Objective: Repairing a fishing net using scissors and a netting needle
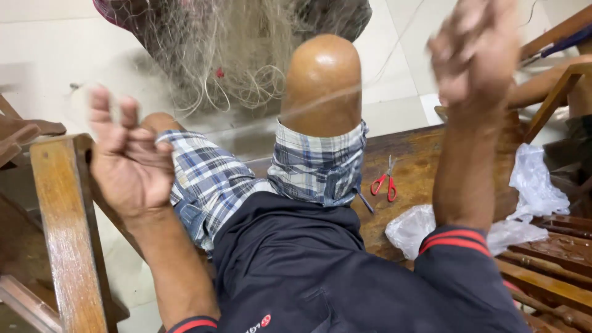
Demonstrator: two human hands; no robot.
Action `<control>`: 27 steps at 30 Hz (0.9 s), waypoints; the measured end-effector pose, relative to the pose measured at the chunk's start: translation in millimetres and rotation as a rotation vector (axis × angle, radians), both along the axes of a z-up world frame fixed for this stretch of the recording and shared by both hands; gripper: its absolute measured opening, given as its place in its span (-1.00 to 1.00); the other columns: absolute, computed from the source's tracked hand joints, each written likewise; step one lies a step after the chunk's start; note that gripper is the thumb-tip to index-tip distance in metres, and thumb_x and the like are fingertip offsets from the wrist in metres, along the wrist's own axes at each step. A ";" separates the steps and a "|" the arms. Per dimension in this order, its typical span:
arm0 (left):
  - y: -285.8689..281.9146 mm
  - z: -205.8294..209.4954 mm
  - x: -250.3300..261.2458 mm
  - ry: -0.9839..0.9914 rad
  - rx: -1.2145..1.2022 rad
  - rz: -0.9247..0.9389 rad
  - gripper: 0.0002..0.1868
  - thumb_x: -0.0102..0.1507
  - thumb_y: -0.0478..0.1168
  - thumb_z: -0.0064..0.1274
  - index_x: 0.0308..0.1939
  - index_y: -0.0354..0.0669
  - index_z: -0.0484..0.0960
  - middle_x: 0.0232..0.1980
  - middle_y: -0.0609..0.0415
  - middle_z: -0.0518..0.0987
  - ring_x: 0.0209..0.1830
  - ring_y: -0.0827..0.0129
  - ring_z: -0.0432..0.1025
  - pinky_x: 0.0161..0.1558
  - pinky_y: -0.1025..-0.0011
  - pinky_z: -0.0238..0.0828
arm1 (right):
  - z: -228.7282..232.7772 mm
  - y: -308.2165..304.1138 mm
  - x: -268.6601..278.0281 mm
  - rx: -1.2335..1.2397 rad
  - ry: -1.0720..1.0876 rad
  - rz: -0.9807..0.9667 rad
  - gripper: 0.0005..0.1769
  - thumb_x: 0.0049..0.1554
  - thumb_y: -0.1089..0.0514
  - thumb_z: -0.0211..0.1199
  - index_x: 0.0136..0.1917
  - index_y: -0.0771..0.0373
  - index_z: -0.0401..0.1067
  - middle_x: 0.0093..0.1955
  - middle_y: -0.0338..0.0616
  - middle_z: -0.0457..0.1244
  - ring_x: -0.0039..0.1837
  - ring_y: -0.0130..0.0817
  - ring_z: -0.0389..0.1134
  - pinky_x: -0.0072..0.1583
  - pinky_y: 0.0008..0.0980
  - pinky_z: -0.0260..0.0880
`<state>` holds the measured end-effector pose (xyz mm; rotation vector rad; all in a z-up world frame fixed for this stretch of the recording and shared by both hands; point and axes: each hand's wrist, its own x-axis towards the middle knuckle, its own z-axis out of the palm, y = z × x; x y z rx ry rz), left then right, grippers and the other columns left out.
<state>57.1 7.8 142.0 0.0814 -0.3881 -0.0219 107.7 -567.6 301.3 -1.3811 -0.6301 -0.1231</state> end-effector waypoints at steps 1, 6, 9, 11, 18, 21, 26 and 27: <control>-8.2 -13.7 -8.4 0.198 0.136 0.005 -0.51 0.87 -0.37 -0.23 0.87 -0.12 0.50 0.58 -0.36 0.78 0.11 -0.01 0.86 0.10 -0.07 0.91 | -26.4 6.4 -22.1 0.203 0.229 -0.152 -0.68 0.76 -0.18 -0.16 0.30 -0.09 0.34 -0.14 -0.56 0.07 -0.24 -0.73 -0.02 -0.16 -0.53 0.12; -10.2 -116.0 -18.1 0.472 0.303 -0.080 -0.41 0.58 -0.42 0.06 0.72 -0.13 0.49 0.56 -0.40 0.70 0.11 0.08 0.80 0.01 -0.01 0.85 | -172.8 -11.1 -74.7 0.582 0.650 -0.173 -0.62 0.63 -0.13 0.26 0.47 0.12 0.64 -0.08 -0.38 0.51 -0.28 -0.67 0.33 -0.14 -0.50 0.46; -6.3 -137.2 -2.0 0.388 0.326 -0.141 -0.46 0.62 -0.39 -0.13 0.69 -0.11 0.50 0.63 -0.36 0.69 0.26 -0.01 0.83 0.12 -0.04 0.93 | -225.8 -24.2 -69.8 0.517 0.750 -0.191 -0.46 0.63 -0.24 0.10 0.66 0.08 0.50 0.13 -0.19 0.57 -0.23 -0.55 0.38 0.06 -0.19 0.68; -7.0 -135.3 3.5 0.367 0.340 -0.188 -0.47 0.61 -0.36 -0.08 0.68 -0.10 0.52 0.55 -0.34 0.74 0.14 0.12 0.84 -0.03 0.25 0.85 | -228.8 -26.3 -67.6 0.487 0.771 -0.176 -0.43 0.65 -0.23 0.06 0.68 0.13 0.44 0.12 -0.13 0.56 -0.26 -0.55 0.41 0.03 -0.17 0.73; -9.6 -32.5 -8.2 0.530 0.353 -0.036 -0.69 0.74 -0.48 -0.20 0.42 -0.20 0.61 0.22 -0.24 0.81 -0.24 0.41 0.75 -0.29 0.52 0.78 | -117.9 8.2 -93.4 0.644 0.642 -0.110 -0.51 0.75 -0.07 0.00 0.50 0.35 0.56 0.06 -0.03 0.56 -0.19 -0.49 0.55 -0.03 -0.38 0.80; 9.1 -38.8 -8.2 0.525 0.270 0.025 -0.64 0.73 -0.50 -0.26 0.48 -0.27 0.59 0.31 -0.34 0.76 -0.16 0.25 0.78 -0.23 0.44 0.82 | -102.7 11.4 -94.5 0.596 0.554 -0.212 -0.49 0.76 -0.07 -0.03 0.49 0.35 0.57 0.03 -0.04 0.55 -0.19 -0.48 0.55 -0.05 -0.38 0.80; 26.5 -56.3 -25.8 0.471 0.233 -0.021 -0.59 0.75 -0.40 -0.25 0.63 -0.18 0.56 0.49 -0.30 0.73 0.11 0.12 0.78 -0.09 0.23 0.79 | -99.0 15.4 -106.9 0.546 0.539 -0.375 -0.54 0.70 -0.13 0.03 0.44 0.22 0.58 -0.02 -0.16 0.50 -0.27 -0.54 0.41 -0.15 -0.35 0.62; 26.0 -52.9 -24.0 0.472 0.232 -0.018 -0.59 0.75 -0.40 -0.25 0.63 -0.18 0.56 0.49 -0.30 0.73 0.11 0.12 0.78 -0.09 0.23 0.79 | -99.3 11.0 -103.9 0.545 0.540 -0.373 -0.54 0.70 -0.13 0.03 0.44 0.22 0.58 -0.02 -0.16 0.50 -0.27 -0.54 0.41 -0.15 -0.35 0.62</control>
